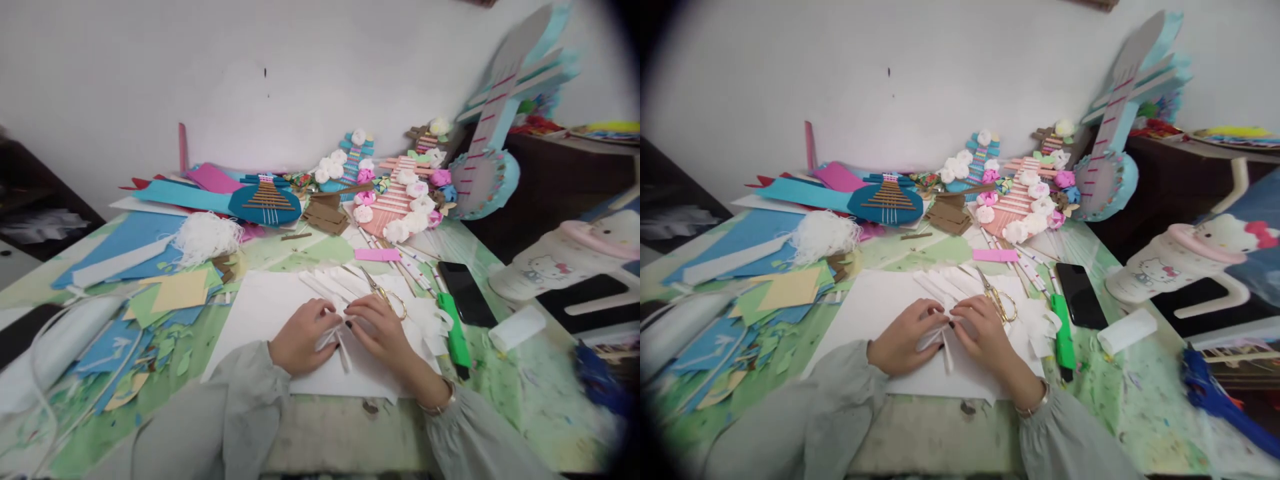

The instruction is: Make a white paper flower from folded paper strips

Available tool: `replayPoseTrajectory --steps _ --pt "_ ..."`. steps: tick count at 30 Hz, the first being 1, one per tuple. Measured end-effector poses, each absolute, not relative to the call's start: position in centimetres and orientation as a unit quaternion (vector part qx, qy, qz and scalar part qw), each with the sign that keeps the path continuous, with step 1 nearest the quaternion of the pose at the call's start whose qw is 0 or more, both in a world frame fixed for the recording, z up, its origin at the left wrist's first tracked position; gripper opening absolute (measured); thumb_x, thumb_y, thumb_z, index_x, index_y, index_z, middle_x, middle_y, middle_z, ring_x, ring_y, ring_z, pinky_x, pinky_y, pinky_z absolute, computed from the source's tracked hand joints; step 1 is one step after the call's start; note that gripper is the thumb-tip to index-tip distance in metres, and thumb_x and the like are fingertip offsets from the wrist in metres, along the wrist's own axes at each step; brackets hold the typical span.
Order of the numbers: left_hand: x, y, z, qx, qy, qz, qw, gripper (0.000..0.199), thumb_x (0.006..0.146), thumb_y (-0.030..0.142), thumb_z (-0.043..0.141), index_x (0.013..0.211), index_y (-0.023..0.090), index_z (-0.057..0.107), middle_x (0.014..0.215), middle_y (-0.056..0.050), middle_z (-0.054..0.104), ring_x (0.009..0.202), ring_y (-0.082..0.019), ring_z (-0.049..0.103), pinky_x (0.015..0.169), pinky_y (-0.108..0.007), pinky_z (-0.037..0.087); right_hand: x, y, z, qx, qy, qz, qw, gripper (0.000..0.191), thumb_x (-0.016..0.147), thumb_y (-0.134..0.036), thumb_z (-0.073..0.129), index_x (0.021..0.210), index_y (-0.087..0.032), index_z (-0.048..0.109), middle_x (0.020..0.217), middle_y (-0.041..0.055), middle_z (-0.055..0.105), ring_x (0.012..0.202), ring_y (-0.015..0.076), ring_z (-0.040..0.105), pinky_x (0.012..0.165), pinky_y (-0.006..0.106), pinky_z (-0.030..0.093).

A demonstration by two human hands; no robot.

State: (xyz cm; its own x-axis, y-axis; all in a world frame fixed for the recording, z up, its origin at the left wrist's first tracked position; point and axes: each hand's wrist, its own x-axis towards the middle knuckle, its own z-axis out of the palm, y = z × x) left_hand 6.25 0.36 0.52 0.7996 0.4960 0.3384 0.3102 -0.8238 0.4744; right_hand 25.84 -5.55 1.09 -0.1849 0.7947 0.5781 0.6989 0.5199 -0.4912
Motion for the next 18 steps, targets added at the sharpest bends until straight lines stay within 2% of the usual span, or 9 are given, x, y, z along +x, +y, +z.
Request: replayPoseTrajectory --steps 4,7,14,18 --pt "6.6 0.3 0.5 0.925 0.202 0.262 0.186 0.025 0.075 0.021 0.057 0.1 0.019 0.056 0.111 -0.01 0.049 0.1 -0.021 0.051 0.089 -0.037 0.045 25.9 -5.7 1.0 -0.504 -0.76 0.044 0.408 0.017 0.081 -0.019 0.053 0.094 -0.02 0.064 0.094 0.0077 0.062 0.091 0.0198 0.056 0.083 0.038 0.045" --pt "6.7 0.1 0.6 0.92 0.207 0.285 0.172 0.02 0.073 0.019 0.058 0.092 0.019 0.056 0.106 -0.01 0.05 0.1 -0.021 0.051 0.088 -0.036 0.046 26.0 -6.1 0.9 -0.515 -0.757 0.032 0.4 0.016 0.08 -0.015 0.053 0.092 -0.019 0.063 0.093 0.0073 0.061 0.091 0.02 0.055 0.084 0.038 0.045" --pt "6.6 0.0 0.6 0.911 0.233 0.31 0.142 0.01 0.073 0.021 0.058 0.081 0.017 0.053 0.105 -0.009 0.048 0.097 -0.021 0.05 0.087 -0.036 0.045 25.4 -6.6 1.0 -0.492 -0.798 0.037 0.347 0.033 0.077 -0.011 0.053 0.107 -0.023 0.059 0.109 0.008 0.055 0.103 0.0219 0.052 0.091 0.039 0.044" --pt "6.6 -0.2 0.6 0.899 0.276 0.319 0.12 0.01 0.071 0.018 0.058 0.081 0.018 0.054 0.104 -0.009 0.05 0.102 -0.024 0.045 0.089 -0.04 0.041 25.3 -6.7 1.0 -0.492 -0.801 0.049 0.337 0.037 0.075 -0.01 0.055 0.11 -0.023 0.058 0.109 0.0089 0.055 0.104 0.0235 0.052 0.09 0.041 0.046"
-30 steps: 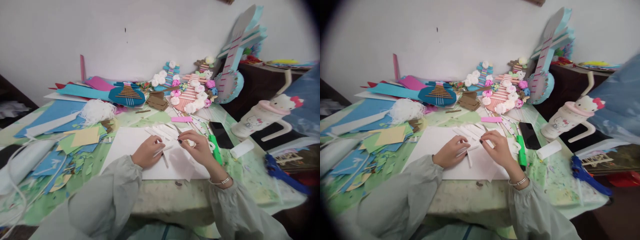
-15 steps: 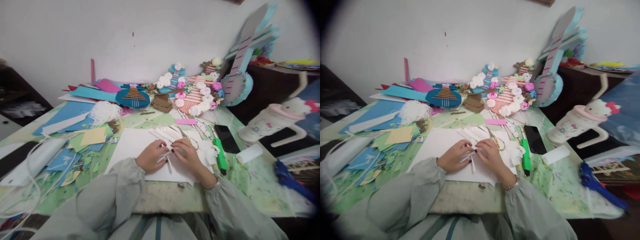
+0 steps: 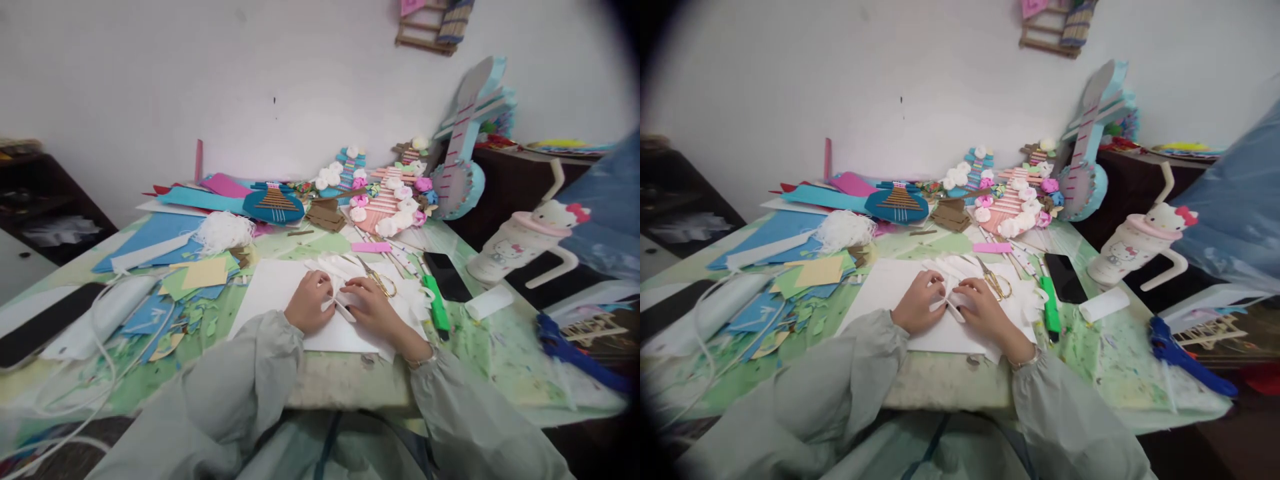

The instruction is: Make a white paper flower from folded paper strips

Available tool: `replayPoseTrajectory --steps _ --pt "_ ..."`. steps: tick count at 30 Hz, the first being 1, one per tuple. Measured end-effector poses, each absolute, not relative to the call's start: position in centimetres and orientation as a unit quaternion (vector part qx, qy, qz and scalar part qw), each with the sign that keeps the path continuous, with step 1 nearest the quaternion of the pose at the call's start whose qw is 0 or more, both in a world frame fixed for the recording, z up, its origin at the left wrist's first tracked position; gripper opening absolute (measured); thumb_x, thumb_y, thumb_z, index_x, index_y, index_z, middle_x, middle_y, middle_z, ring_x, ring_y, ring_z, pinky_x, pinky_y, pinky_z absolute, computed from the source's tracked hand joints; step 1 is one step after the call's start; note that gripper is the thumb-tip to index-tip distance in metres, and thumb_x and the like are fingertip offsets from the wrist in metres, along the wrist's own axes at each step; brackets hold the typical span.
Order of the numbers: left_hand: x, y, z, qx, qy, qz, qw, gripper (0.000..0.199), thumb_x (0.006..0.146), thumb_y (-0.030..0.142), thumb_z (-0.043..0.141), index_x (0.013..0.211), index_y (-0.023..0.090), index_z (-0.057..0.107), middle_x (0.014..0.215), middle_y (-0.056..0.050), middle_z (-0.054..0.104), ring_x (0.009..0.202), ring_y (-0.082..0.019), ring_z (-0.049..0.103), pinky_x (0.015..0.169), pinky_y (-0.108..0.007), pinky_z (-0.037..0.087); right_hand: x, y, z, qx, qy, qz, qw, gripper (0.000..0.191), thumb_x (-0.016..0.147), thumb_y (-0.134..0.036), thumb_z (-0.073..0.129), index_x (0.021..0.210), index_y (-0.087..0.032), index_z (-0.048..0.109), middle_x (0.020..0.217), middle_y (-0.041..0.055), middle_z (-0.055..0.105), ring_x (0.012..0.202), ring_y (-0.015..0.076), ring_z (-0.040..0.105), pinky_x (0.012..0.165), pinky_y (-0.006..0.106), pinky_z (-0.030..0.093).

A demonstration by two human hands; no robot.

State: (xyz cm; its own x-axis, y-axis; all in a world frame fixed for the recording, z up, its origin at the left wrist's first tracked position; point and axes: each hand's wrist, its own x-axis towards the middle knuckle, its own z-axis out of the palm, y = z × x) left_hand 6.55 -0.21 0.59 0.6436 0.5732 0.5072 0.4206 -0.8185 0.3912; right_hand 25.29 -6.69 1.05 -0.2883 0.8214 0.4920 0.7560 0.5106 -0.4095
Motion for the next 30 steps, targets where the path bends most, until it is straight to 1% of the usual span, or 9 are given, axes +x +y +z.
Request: replayPoseTrajectory --steps 4,8,11,15,20,24,26,28,30 --pt "6.6 -0.6 0.7 0.887 0.326 0.311 0.102 0.011 0.073 0.022 0.06 0.083 0.019 0.056 0.106 -0.009 0.053 0.106 -0.03 0.04 0.088 -0.048 0.035 25.6 -6.7 0.8 -0.494 -0.793 0.124 0.334 0.041 0.076 -0.009 0.051 0.115 -0.022 0.054 0.113 0.0101 0.052 0.108 0.0231 0.051 0.093 0.041 0.045" --pt "6.7 -0.7 0.7 0.892 0.339 0.266 0.138 0.008 0.076 0.022 0.057 0.083 0.02 0.054 0.086 -0.008 0.057 0.095 -0.027 0.044 0.08 -0.047 0.036 26.2 -7.0 0.8 -0.516 -0.769 0.201 0.319 0.038 0.08 -0.014 0.051 0.117 -0.024 0.053 0.114 0.0105 0.052 0.108 0.0223 0.052 0.09 0.038 0.047" --pt "6.9 -0.5 0.5 0.88 0.361 0.257 0.173 0.006 0.077 0.022 0.055 0.082 0.019 0.054 0.083 -0.006 0.057 0.088 -0.024 0.046 0.077 -0.044 0.036 26.5 -7.3 0.9 -0.515 -0.771 0.217 0.305 0.039 0.082 -0.015 0.05 0.119 -0.025 0.05 0.116 0.0109 0.051 0.11 0.0227 0.05 0.092 0.039 0.046" --pt "6.9 -0.1 0.5 0.875 0.361 0.266 0.18 0.005 0.077 0.022 0.055 0.081 0.019 0.056 0.083 -0.006 0.058 0.087 -0.024 0.046 0.077 -0.042 0.036 26.2 -7.7 1.4 -0.495 -0.791 0.209 0.293 0.042 0.081 -0.012 0.05 0.12 -0.025 0.05 0.115 0.011 0.051 0.109 0.022 0.05 0.092 0.039 0.046" --pt "6.9 0.3 0.7 0.868 0.361 0.286 0.188 0.003 0.077 0.019 0.055 0.074 0.019 0.057 0.079 -0.005 0.059 0.085 -0.022 0.048 0.075 -0.039 0.038 25.6 -7.8 1.8 -0.459 -0.803 0.165 0.341 0.038 0.08 -0.011 0.049 0.115 -0.023 0.053 0.11 0.0106 0.055 0.104 0.0204 0.053 0.088 0.037 0.048" --pt "6.7 0.4 0.6 0.878 0.346 0.277 0.181 0.005 0.078 0.016 0.054 0.074 0.018 0.056 0.08 -0.004 0.061 0.085 -0.021 0.049 0.076 -0.039 0.037 27.0 -7.5 3.1 -0.538 -0.747 0.068 0.385 0.025 0.082 -0.015 0.049 0.105 -0.02 0.058 0.104 0.0102 0.06 0.1 0.0209 0.056 0.087 0.038 0.047" --pt "6.7 0.4 0.5 0.882 0.339 0.275 0.179 0.006 0.077 0.015 0.052 0.073 0.018 0.055 0.08 -0.004 0.06 0.085 -0.021 0.049 0.076 -0.038 0.037 28.8 -7.1 4.7 -0.609 -0.709 0.023 0.354 0.022 0.081 -0.016 0.05 0.101 -0.018 0.06 0.096 0.0096 0.063 0.093 0.022 0.058 0.083 0.039 0.047" --pt "6.8 0.4 0.3 0.881 0.337 0.275 0.183 0.006 0.076 0.014 0.052 0.073 0.018 0.054 0.078 -0.004 0.059 0.083 -0.021 0.05 0.075 -0.038 0.038 30.9 -6.5 6.5 -0.673 -0.691 0.026 0.261 0.02 0.08 -0.018 0.052 0.098 -0.017 0.062 0.094 0.0082 0.066 0.09 0.0216 0.059 0.081 0.036 0.045" --pt "7.1 0.6 0.3 0.881 0.338 0.273 0.188 0.005 0.075 0.014 0.052 0.074 0.018 0.054 0.078 -0.003 0.058 0.081 -0.02 0.05 0.074 -0.037 0.038 32.9 -5.5 7.9 -0.727 -0.67 0.049 0.144 0.022 0.081 -0.02 0.051 0.099 -0.016 0.063 0.094 0.0069 0.067 0.089 0.0192 0.06 0.079 0.03 0.044"
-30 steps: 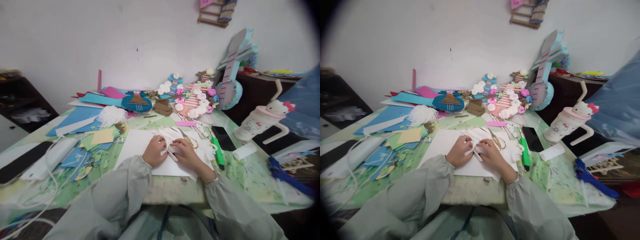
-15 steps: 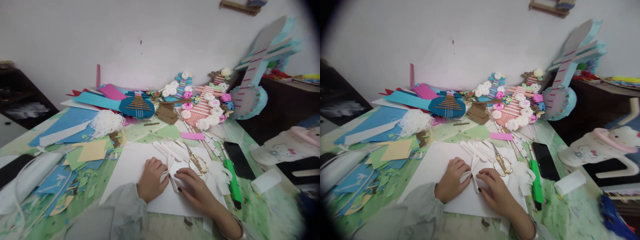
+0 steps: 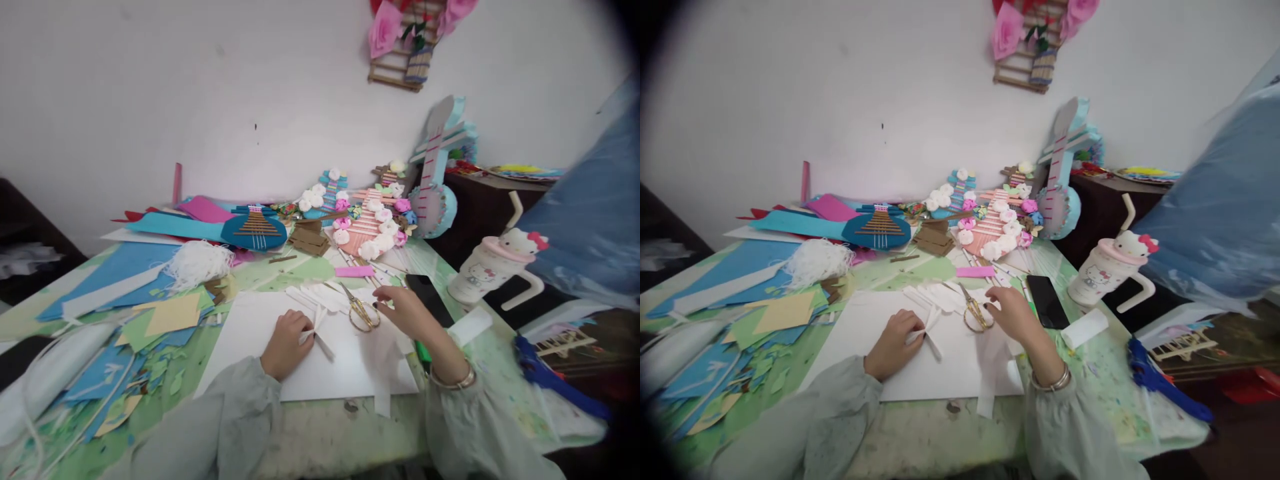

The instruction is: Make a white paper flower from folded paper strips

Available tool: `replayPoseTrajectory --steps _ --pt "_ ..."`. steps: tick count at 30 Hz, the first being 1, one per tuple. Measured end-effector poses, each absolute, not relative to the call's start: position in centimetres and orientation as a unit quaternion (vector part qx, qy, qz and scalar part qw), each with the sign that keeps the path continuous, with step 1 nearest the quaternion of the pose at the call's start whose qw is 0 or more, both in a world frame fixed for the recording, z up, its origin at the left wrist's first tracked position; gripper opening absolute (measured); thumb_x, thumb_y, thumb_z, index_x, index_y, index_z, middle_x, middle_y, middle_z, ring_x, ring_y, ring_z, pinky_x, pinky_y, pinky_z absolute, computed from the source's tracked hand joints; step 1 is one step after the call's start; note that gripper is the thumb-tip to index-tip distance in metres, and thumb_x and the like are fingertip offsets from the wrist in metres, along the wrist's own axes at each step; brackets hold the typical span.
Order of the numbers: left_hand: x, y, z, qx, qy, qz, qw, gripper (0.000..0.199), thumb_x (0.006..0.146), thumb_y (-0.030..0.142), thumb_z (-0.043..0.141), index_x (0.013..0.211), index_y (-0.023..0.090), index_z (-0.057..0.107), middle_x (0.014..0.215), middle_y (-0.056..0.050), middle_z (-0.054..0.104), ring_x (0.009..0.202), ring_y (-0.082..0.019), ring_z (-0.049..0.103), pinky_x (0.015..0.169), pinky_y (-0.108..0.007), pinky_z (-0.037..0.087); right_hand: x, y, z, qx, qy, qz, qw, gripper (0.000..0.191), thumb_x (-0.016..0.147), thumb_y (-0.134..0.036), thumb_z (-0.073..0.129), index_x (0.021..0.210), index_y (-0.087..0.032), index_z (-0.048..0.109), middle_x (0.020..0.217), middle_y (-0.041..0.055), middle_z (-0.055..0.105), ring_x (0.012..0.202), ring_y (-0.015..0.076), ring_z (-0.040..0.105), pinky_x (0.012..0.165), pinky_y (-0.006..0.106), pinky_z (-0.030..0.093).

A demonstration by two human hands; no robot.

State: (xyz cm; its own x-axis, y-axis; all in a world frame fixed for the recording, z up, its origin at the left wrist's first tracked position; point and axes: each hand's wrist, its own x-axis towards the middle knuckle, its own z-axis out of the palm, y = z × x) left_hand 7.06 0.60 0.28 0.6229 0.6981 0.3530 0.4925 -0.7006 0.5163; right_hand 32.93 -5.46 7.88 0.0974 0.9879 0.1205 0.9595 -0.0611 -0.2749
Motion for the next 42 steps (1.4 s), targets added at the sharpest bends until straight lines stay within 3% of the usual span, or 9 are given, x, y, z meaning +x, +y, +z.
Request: replayPoseTrajectory --steps 2,5,7,13,26,31,36,39,42 --pt "7.5 0.9 0.3 0.881 0.342 0.27 0.186 0.005 0.076 0.015 0.051 0.075 0.018 0.054 0.078 -0.004 0.057 0.081 -0.021 0.05 0.075 -0.037 0.039 34.5 -4.1 8.4 -0.776 -0.625 0.055 0.063 0.02 0.08 -0.019 0.051 0.095 -0.016 0.065 0.092 0.0074 0.068 0.086 0.0181 0.062 0.073 0.026 0.042" --pt "8.1 1.5 0.3 0.88 0.352 0.27 0.169 0.006 0.079 0.017 0.049 0.078 0.018 0.054 0.082 -0.005 0.058 0.084 -0.021 0.049 0.076 -0.038 0.039 35.5 -2.0 7.3 -0.813 -0.58 0.05 0.029 0.017 0.079 -0.018 0.053 0.085 -0.012 0.067 0.087 0.0135 0.068 0.083 0.0213 0.063 0.068 0.027 0.042" --pt "8.3 1.8 0.2 0.88 0.353 0.271 0.167 0.005 0.08 0.017 0.049 0.08 0.018 0.054 0.083 -0.005 0.058 0.085 -0.022 0.049 0.076 -0.038 0.039 35.6 -0.9 6.1 -0.83 -0.556 0.044 0.014 0.02 0.079 -0.02 0.053 0.09 -0.01 0.066 0.09 0.0166 0.068 0.086 0.023 0.063 0.069 0.027 0.042" --pt "8.5 2.6 0.1 0.88 0.345 0.267 0.186 0.005 0.081 0.017 0.048 0.08 0.019 0.052 0.083 -0.004 0.056 0.083 -0.021 0.049 0.075 -0.038 0.04 36.3 0.9 3.9 -0.865 -0.502 0.017 -0.004 0.029 0.088 -0.024 0.042 0.105 -0.009 0.061 0.104 0.02 0.064 0.098 0.0273 0.061 0.075 0.031 0.043" --pt "9.4 4.2 0.1 0.884 0.348 0.255 0.179 0.007 0.083 0.016 0.047 0.085 0.019 0.053 0.086 -0.005 0.055 0.085 -0.022 0.049 0.078 -0.038 0.041 38.1 4.7 4.3 -0.876 -0.482 0.017 -0.032 0.028 0.084 -0.027 0.05 0.103 -0.012 0.063 0.102 0.0187 0.065 0.095 0.0267 0.063 0.073 0.029 0.045" --pt "9.6 4.5 0.3 0.883 0.35 0.251 0.184 0.01 0.083 0.015 0.045 0.087 0.018 0.054 0.088 -0.006 0.055 0.087 -0.022 0.048 0.079 -0.038 0.041 37.4 5.8 5.1 -0.868 -0.495 0.0 -0.036 0.029 0.082 -0.028 0.051 0.101 -0.011 0.064 0.099 0.0185 0.065 0.096 0.0299 0.062 0.075 0.033 0.045" --pt "9.3 4.4 0.4 0.881 0.344 0.25 0.205 0.009 0.082 0.015 0.047 0.087 0.018 0.055 0.089 -0.006 0.056 0.088 -0.023 0.048 0.08 -0.039 0.04 37.7 4.5 7.6 -0.869 -0.494 -0.009 -0.029 0.026 0.074 -0.017 0.055 0.096 -0.008 0.065 0.097 0.0222 0.063 0.095 0.0329 0.061 0.075 0.037 0.044" --pt "9.1 4.4 0.5 0.877 0.336 0.259 0.224 0.008 0.082 0.015 0.049 0.085 0.018 0.055 0.088 -0.006 0.056 0.088 -0.023 0.048 0.08 -0.039 0.04 38.1 2.5 9.6 -0.864 -0.503 0.028 -0.01 0.023 0.067 -0.018 0.06 0.086 -0.008 0.067 0.089 0.0197 0.065 0.087 0.0306 0.062 0.069 0.034 0.044" --pt "9.0 4.5 0.5 0.866 0.335 0.278 0.246 0.006 0.08 0.015 0.051 0.082 0.018 0.056 0.085 -0.006 0.057 0.087 -0.022 0.048 0.08 -0.038 0.04 37.3 0.2 10.9 -0.828 -0.547 0.12 0.034 0.016 0.071 -0.026 0.055 0.073 -0.014 0.066 0.066 0.0053 0.063 0.065 0.0161 0.06 0.058 0.023 0.043"
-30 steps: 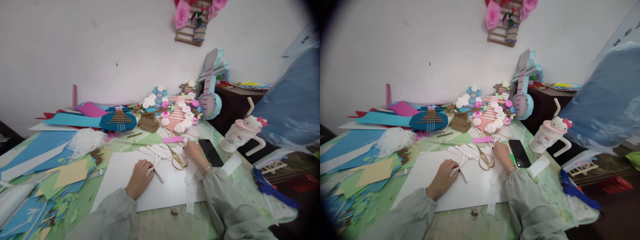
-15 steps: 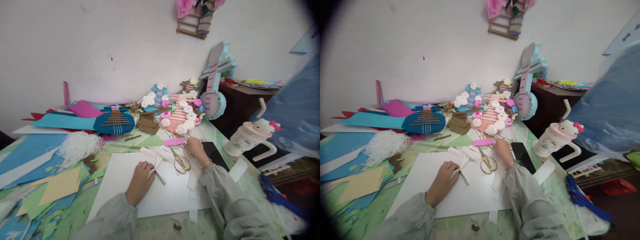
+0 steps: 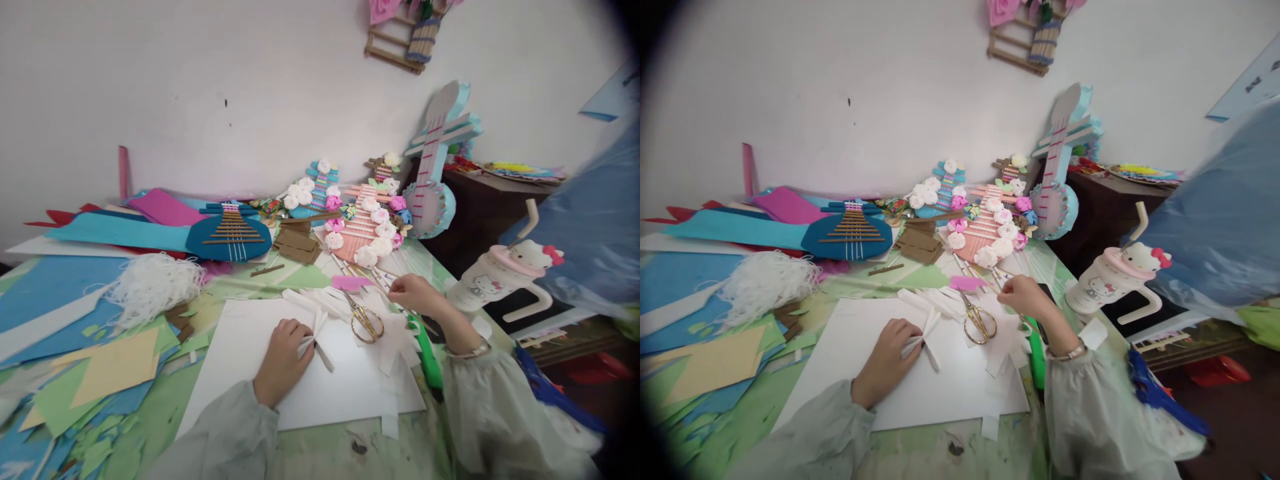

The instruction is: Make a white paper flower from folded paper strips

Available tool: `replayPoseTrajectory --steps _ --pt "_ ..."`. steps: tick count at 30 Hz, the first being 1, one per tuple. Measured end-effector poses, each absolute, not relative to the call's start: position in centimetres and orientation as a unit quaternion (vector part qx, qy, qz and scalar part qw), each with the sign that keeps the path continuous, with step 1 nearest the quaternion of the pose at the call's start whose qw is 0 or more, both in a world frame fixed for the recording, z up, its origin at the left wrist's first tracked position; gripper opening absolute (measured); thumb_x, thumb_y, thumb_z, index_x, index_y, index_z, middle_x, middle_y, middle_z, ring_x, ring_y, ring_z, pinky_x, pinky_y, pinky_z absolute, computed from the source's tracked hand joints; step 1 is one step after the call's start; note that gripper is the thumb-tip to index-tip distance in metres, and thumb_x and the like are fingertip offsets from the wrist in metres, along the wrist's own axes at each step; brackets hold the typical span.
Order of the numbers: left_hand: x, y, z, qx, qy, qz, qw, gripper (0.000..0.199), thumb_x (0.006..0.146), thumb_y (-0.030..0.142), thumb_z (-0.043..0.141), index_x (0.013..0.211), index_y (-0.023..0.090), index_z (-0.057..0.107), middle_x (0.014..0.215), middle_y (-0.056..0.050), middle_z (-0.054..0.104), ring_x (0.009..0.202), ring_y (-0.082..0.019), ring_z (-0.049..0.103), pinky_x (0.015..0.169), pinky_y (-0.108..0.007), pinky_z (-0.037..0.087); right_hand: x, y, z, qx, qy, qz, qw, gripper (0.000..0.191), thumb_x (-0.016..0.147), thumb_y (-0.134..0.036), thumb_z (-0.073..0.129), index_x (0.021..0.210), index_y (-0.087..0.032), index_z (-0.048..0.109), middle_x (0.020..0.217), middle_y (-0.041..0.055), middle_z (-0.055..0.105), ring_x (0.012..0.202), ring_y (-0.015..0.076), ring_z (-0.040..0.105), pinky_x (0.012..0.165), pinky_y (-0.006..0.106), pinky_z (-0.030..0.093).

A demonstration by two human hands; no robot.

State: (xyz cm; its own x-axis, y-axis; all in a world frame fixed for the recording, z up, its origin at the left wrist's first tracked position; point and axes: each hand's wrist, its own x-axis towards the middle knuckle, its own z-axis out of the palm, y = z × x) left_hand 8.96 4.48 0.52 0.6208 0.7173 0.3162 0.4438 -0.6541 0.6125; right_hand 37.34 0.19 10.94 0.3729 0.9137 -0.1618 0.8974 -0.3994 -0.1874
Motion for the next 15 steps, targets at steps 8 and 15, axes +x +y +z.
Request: replayPoseTrajectory --steps 8,15 --pt "8.2 4.5 0.5 0.83 0.381 0.336 0.229 0.003 0.078 0.015 0.054 0.078 0.017 0.056 0.08 -0.005 0.058 0.083 -0.021 0.05 0.078 -0.037 0.041 29.0 -0.7 7.3 -0.444 -0.463 0.567 0.517 0.014 0.068 -0.028 0.061 0.071 -0.015 0.058 0.046 -0.0058 0.047 0.036 0.0049 0.038 0.035 0.016 0.028" --pt "7.5 5.4 0.4 0.819 0.414 0.337 0.21 0.005 0.075 0.014 0.056 0.078 0.018 0.058 0.08 -0.005 0.061 0.083 -0.021 0.053 0.078 -0.035 0.042 26.6 -0.2 3.3 -0.384 -0.382 0.633 0.553 0.008 0.068 -0.015 0.06 0.077 -0.014 0.06 0.055 -0.0022 0.057 0.046 0.0069 0.051 0.045 0.018 0.038"
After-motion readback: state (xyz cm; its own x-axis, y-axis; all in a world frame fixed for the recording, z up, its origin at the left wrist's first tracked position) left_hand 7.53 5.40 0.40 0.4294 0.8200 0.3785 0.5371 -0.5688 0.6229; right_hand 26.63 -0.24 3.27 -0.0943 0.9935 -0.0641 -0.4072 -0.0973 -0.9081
